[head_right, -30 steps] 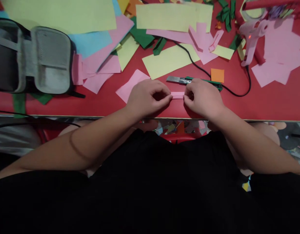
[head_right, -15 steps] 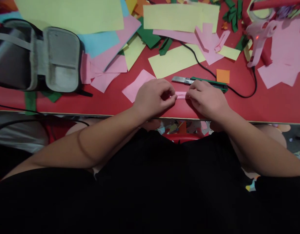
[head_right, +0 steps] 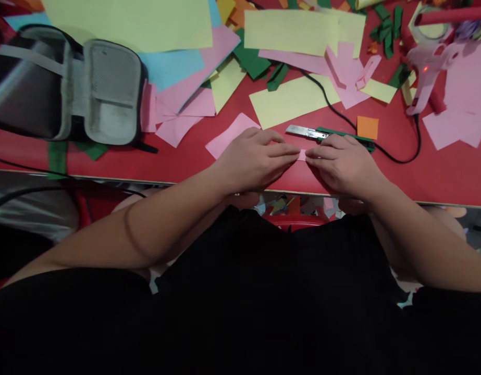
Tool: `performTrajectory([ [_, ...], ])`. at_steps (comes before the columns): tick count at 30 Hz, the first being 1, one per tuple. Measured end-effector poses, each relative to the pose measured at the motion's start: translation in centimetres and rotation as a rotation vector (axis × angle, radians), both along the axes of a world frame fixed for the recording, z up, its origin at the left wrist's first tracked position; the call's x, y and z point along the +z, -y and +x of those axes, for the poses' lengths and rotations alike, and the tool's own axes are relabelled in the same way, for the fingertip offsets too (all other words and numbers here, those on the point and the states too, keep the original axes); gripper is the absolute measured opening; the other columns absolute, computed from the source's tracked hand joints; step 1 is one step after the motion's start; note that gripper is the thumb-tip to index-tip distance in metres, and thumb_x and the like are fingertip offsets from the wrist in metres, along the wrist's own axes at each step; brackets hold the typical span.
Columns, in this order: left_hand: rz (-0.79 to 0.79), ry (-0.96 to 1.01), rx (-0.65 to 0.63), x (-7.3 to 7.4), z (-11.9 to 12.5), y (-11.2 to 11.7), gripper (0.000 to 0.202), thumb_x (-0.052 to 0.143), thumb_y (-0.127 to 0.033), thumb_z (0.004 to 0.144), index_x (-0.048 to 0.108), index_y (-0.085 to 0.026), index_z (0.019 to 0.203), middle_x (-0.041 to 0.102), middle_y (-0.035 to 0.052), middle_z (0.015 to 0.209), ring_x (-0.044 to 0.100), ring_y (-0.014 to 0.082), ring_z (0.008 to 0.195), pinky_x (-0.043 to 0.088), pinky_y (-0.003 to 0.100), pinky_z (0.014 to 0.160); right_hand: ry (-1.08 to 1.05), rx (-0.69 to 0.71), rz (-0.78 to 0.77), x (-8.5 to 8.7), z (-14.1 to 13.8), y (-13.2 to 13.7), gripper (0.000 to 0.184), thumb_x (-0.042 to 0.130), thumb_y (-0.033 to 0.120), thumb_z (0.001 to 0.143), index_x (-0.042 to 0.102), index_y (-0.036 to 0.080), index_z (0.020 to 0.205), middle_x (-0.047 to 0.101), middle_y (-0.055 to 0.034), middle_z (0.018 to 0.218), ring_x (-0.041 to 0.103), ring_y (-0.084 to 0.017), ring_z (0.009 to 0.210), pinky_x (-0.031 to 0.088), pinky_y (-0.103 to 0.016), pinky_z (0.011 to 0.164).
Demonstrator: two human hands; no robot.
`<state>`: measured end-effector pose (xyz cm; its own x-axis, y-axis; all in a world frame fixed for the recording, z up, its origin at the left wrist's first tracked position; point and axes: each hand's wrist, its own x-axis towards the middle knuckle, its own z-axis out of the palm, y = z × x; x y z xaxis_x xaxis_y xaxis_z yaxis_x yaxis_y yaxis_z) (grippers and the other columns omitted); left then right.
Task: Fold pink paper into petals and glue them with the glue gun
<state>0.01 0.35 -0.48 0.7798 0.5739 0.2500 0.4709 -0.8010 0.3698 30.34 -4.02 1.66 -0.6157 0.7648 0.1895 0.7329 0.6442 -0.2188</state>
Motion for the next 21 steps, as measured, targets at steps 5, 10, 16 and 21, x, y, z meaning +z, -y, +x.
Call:
performTrajectory([
  [5,-0.03,-0.134,-0.138,0.7,-2.1,-0.1,0.052,0.06,-0.037,0.127,0.07,-0.028,0.177,0.082,0.0104,0.17,0.068,0.0401,0.164,0.049,0.064,0.135,-0.083,-0.042,-0.037,0.2,0.6,0.6,0.029,0.067,0.035,0.126,0.093,0.034,0.141,0.098,-0.0038,0.13,0.084,-0.037,0.137,0.057,-0.062,0.117],
  [10,-0.049,-0.142,-0.156,0.2,-3.1,-0.2,0.063,0.062,-0.047,0.124,0.06,-0.03,0.185,0.075,0.0104,0.18,0.06,0.0431,0.175,0.043,0.067,0.141,-0.103,-0.016,-0.146,0.4,1.3,0.7,0.036,0.06,0.038,0.125,0.09,0.039,0.146,0.096,-0.0042,0.142,0.078,-0.039,0.148,0.049,-0.067,0.125],
  [16,-0.004,-0.154,-0.21,-0.5,-3.3,-0.8,0.069,0.062,-0.055,0.124,0.057,-0.029,0.188,0.073,0.012,0.182,0.055,0.0421,0.18,0.04,0.069,0.146,-0.054,0.074,-0.183,0.4,0.9,0.5,0.042,0.072,0.046,0.118,0.083,0.039,0.158,0.089,-0.0061,0.161,0.069,-0.044,0.162,0.042,-0.069,0.132],
  [21,-0.05,-0.109,-0.16,-0.6,-3.4,-0.9,0.067,0.073,-0.057,0.12,0.063,-0.04,0.184,0.074,0.0066,0.182,0.057,0.0389,0.18,0.04,0.062,0.148,-0.07,0.106,-0.159,-0.1,1.0,0.6,0.047,0.069,0.036,0.118,0.079,0.037,0.164,0.087,-0.0063,0.165,0.066,-0.043,0.168,0.035,-0.071,0.139],
])
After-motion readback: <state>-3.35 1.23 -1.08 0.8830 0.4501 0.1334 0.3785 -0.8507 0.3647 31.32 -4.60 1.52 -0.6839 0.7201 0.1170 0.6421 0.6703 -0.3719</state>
